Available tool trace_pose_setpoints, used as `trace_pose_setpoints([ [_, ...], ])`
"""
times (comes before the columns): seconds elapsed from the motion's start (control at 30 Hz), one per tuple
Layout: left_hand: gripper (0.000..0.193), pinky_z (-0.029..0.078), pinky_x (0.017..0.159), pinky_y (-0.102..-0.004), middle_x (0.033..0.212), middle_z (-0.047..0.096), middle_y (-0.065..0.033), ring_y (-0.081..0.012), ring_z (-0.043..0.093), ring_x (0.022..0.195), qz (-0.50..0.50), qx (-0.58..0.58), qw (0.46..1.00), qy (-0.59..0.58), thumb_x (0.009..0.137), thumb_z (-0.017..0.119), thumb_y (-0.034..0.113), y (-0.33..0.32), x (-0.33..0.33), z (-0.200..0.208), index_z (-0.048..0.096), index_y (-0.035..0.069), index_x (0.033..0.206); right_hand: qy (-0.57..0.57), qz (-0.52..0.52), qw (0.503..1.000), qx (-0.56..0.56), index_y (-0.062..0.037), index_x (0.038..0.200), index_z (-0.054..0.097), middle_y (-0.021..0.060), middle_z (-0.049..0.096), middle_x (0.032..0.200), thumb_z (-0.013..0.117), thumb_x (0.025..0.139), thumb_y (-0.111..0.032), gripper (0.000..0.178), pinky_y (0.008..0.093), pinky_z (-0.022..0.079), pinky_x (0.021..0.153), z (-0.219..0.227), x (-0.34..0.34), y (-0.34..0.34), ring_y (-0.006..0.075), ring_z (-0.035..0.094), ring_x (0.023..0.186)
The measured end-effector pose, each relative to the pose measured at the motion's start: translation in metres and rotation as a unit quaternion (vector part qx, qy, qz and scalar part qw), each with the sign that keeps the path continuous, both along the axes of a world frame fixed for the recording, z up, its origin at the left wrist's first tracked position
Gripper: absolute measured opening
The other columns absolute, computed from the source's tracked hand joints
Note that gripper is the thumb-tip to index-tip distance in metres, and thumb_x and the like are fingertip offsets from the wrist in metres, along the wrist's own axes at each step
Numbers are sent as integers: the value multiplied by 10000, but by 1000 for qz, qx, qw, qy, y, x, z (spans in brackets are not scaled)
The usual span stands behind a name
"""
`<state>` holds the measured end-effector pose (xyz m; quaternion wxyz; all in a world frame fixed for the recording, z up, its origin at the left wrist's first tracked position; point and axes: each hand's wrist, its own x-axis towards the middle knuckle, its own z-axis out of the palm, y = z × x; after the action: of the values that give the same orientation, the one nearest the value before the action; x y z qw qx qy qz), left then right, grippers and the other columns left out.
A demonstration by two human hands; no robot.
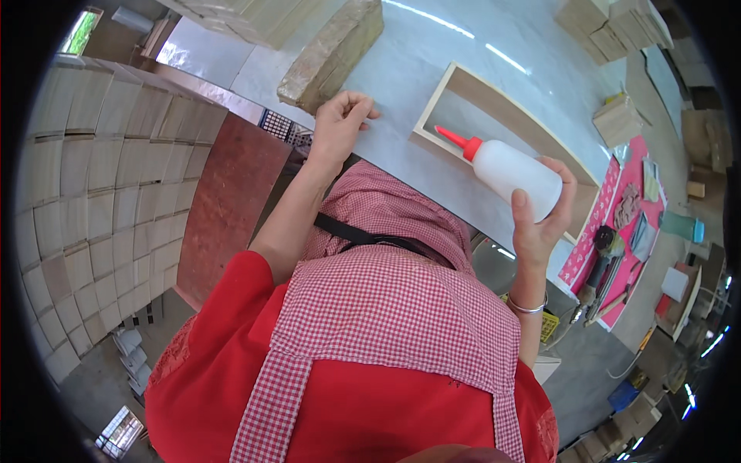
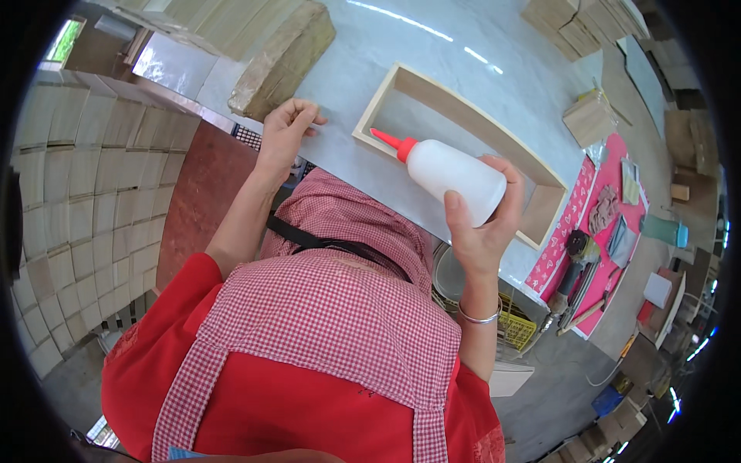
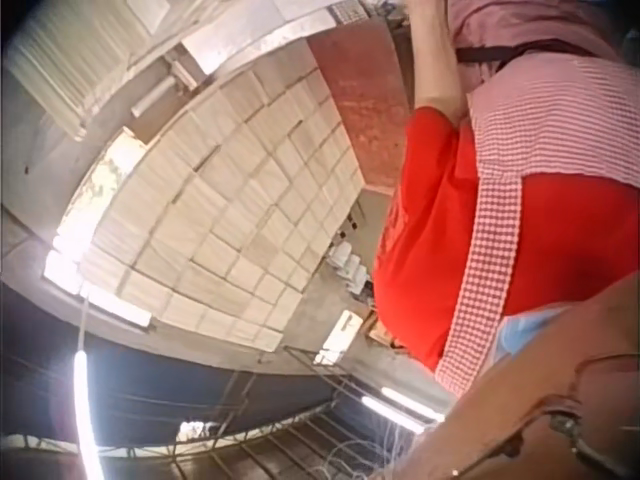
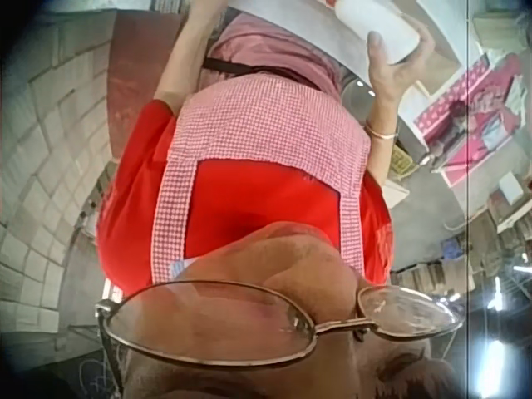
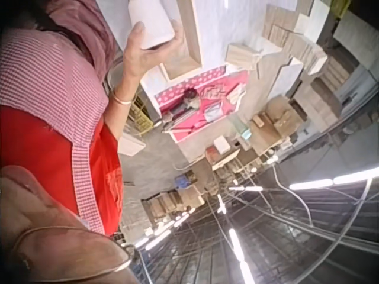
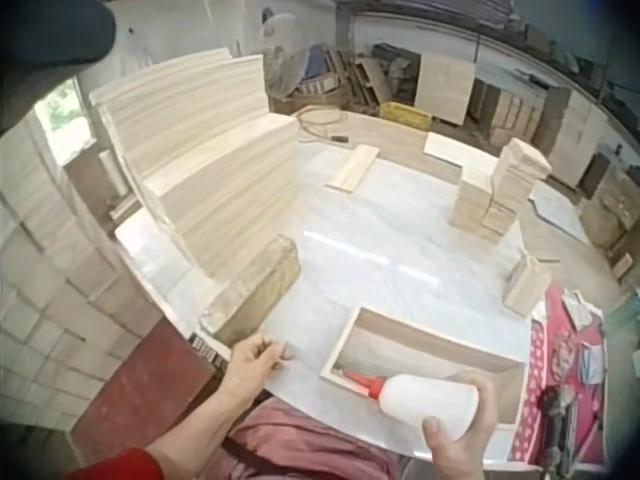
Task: Assembling wooden box components using wood glue, a pneumatic stapler, and a hammer.
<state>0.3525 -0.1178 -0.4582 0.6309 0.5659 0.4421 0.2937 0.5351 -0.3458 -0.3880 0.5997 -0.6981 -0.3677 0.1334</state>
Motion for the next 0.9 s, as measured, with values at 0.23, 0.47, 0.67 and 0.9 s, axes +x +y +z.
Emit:
trace_pose_setpoints([
  [0.23, 271, 455, 696, -242, 718, 579, -5, -99, 582, 726, -40, -32, 998, -46, 1026, 520, 265, 10, -7, -8, 545, 72, 837, -60, 58, 997, 1, -26, 1251, 470, 131, 572, 1123, 785, 737, -90, 606, 345, 476, 905, 0, -10, 17, 224, 573, 1030],
  [0.47, 337, 423, 662, -251, 663, 477, 10, -103, 522, 671, -32, -27, 997, -59, 1049, 465, 288, 9, -6, -11, 482, 84, 782, -155, 104, 982, 5, -36, 1268, 464, 157, 547, 1212, 766, 733, -42, 614, 376, 460, 971, 1, -3, 22, 250, 547, 1130],
  [0.67, 378, 404, 641, -262, 636, 403, 19, -107, 489, 650, -19, -22, 998, -50, 1053, 456, 303, 9, -6, -9, 449, 88, 742, -180, 72, 981, 3, -35, 1226, 487, 154, 572, 1144, 771, 703, -21, 596, 365, 479, 905, 3, 4, 33, 259, 572, 1043],
  [0.9, 399, 412, 632, -267, 622, 415, 16, -110, 498, 649, -28, -19, 999, -23, 1040, 490, 310, 11, -7, -9, 453, 91, 709, -195, 19, 981, -8, -28, 1212, 498, 132, 576, 1123, 777, 732, -45, 555, 343, 496, 866, 2, 19, 51, 237, 587, 1010],
])
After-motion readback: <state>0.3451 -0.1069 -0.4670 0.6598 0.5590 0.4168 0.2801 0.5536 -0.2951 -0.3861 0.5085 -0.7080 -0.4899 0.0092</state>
